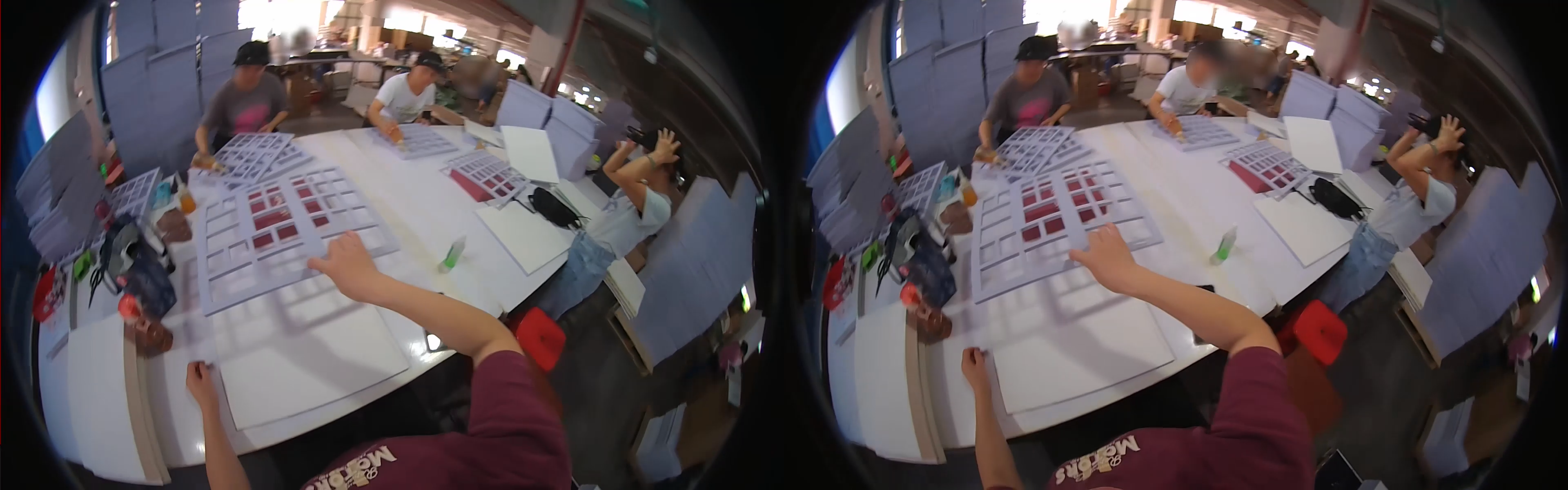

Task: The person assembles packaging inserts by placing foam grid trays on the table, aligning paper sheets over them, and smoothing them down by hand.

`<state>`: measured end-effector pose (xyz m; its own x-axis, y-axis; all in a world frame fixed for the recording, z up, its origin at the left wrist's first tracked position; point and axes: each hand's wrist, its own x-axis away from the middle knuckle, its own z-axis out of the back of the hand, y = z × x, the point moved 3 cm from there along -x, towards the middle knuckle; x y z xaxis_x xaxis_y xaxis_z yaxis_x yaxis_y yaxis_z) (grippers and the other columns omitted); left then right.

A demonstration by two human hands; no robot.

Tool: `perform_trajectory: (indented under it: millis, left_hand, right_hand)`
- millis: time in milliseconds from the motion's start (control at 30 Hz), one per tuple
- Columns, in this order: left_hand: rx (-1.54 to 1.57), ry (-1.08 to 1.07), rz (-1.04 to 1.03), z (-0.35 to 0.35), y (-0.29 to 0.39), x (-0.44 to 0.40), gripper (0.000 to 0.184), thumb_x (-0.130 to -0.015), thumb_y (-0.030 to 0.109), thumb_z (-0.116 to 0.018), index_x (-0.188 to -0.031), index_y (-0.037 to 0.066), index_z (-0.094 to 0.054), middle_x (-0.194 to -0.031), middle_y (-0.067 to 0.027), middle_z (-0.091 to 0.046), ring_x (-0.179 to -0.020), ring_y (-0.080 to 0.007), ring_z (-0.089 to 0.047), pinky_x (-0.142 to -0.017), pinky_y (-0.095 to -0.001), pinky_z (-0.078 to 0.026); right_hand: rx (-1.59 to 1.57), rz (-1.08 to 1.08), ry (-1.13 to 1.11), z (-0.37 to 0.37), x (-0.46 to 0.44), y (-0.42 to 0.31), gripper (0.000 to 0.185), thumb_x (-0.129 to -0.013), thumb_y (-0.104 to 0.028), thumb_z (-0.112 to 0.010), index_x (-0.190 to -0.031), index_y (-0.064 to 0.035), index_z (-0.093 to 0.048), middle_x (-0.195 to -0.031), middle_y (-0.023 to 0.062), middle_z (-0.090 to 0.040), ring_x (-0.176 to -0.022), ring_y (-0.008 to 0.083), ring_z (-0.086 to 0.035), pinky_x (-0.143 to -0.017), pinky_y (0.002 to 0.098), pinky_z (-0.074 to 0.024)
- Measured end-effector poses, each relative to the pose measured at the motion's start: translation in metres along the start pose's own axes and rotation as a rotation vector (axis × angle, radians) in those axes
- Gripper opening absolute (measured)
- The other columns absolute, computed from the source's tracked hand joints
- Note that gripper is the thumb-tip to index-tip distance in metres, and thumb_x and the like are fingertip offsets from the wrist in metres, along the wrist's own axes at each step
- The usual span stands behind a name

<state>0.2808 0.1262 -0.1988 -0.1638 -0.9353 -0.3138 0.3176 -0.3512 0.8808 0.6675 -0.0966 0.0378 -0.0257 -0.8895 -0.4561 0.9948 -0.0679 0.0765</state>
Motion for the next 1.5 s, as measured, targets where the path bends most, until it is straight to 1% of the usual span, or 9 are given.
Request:
perform_trajectory:
  millis: [100, 167, 367, 900, 1100, 1167, 1267, 1400, 1500]
  left_hand:
    - [0.097, 0.049, -0.065, -0.004, -0.042, -0.002, 0.012, -0.094, 0.011, -0.059, -0.092, -0.001, -0.061, -0.076, -0.0055, -0.062, -0.068, -0.0132, -0.054, -0.062, -0.0301, -0.046]
    - [0.145, -0.064, 0.057, 0.009, 0.020, 0.012, 0.011, -0.093, 0.010, -0.059, -0.091, -0.001, -0.062, -0.075, -0.0065, -0.062, -0.067, -0.0130, -0.053, -0.063, -0.0296, -0.046]
    - [-0.009, 0.016, 0.025, 0.007, 0.006, 0.006, 0.011, -0.092, 0.010, -0.062, -0.093, 0.000, -0.065, -0.075, -0.0065, -0.064, -0.069, -0.0132, -0.058, -0.065, -0.0282, -0.048]
    - [0.546, -0.079, 0.369, 0.042, 0.027, 0.055, 0.021, -0.100, 0.019, -0.056, -0.108, 0.000, -0.063, -0.094, -0.0060, -0.066, -0.078, -0.0097, -0.058, -0.068, -0.0235, -0.050]
    - [0.155, -0.159, 0.328, 0.054, 0.020, 0.102, 0.024, -0.101, 0.021, -0.054, -0.112, 0.001, -0.063, -0.089, -0.0032, -0.062, -0.078, -0.0075, -0.054, -0.069, -0.0242, -0.046]
    - [-0.005, -0.137, 0.036, 0.054, -0.012, 0.114, 0.027, -0.098, 0.018, -0.057, -0.117, -0.002, -0.061, -0.089, -0.0065, -0.060, -0.077, -0.0142, -0.053, -0.072, -0.0301, -0.048]
    - [-0.276, -0.287, 0.029, 0.062, 0.057, 0.133, 0.043, -0.090, 0.015, -0.066, -0.127, -0.004, -0.054, -0.094, -0.0119, -0.055, -0.083, -0.0223, -0.054, -0.077, -0.0354, -0.048]
    - [-0.459, -0.451, 0.000, 0.061, 0.090, 0.137, 0.066, -0.078, 0.019, -0.080, -0.130, -0.008, -0.050, -0.103, -0.0160, -0.050, -0.093, -0.0294, -0.054, -0.083, -0.0388, -0.047]
    - [-0.539, -0.468, -0.009, 0.062, 0.102, 0.140, 0.076, -0.073, 0.023, -0.083, -0.131, -0.009, -0.048, -0.106, -0.0181, -0.050, -0.096, -0.0327, -0.053, -0.086, -0.0410, -0.047]
  right_hand:
    - [-0.048, 0.053, 0.037, 0.024, 0.053, -0.041, 0.034, -0.081, -0.007, -0.057, -0.110, -0.0222, -0.067, -0.083, 0.0110, -0.052, -0.089, 0.0319, -0.055, -0.103, 0.0571, -0.0361]
    - [-0.053, 0.085, -0.002, 0.044, 0.089, -0.071, 0.036, -0.080, -0.006, -0.058, -0.111, -0.0205, -0.067, -0.083, 0.0103, -0.050, -0.087, 0.0308, -0.053, -0.101, 0.0567, -0.0373]
    - [-0.151, 0.136, -0.238, 0.047, 0.175, -0.136, 0.036, -0.079, -0.007, -0.058, -0.111, -0.0191, -0.067, -0.084, 0.0116, -0.051, -0.087, 0.0313, -0.051, -0.100, 0.0545, -0.0376]
    - [-0.152, 0.097, -0.244, -0.019, 0.155, -0.138, 0.033, -0.084, -0.009, -0.055, -0.112, -0.0196, -0.067, -0.087, 0.0144, -0.055, -0.093, 0.0345, -0.055, -0.106, 0.0564, -0.0343]
    - [-0.155, 0.100, -0.211, -0.044, 0.165, -0.147, 0.028, -0.084, -0.013, -0.055, -0.110, -0.0151, -0.066, -0.089, 0.0185, -0.057, -0.097, 0.0386, -0.056, -0.107, 0.0607, -0.0335]
    - [-0.193, 0.070, -0.253, -0.045, 0.168, -0.149, 0.027, -0.085, -0.014, -0.054, -0.110, -0.0132, -0.064, -0.091, 0.0200, -0.058, -0.100, 0.0403, -0.056, -0.108, 0.0620, -0.0321]
    - [-0.168, 0.061, -0.217, -0.056, 0.169, -0.147, 0.026, -0.087, -0.015, -0.053, -0.110, -0.0126, -0.063, -0.094, 0.0198, -0.059, -0.104, 0.0399, -0.056, -0.109, 0.0607, -0.0318]
    - [-0.130, 0.040, -0.194, -0.051, 0.169, -0.136, 0.047, -0.083, -0.024, -0.068, -0.129, -0.0202, -0.059, -0.098, 0.0161, -0.060, -0.102, 0.0357, -0.056, -0.109, 0.0588, -0.0318]
    - [-0.208, -0.292, -0.194, -0.026, 0.170, -0.094, 0.079, -0.075, -0.043, -0.078, -0.137, -0.0040, -0.050, -0.108, 0.0182, -0.060, -0.107, 0.0344, -0.056, -0.101, 0.0503, -0.0386]
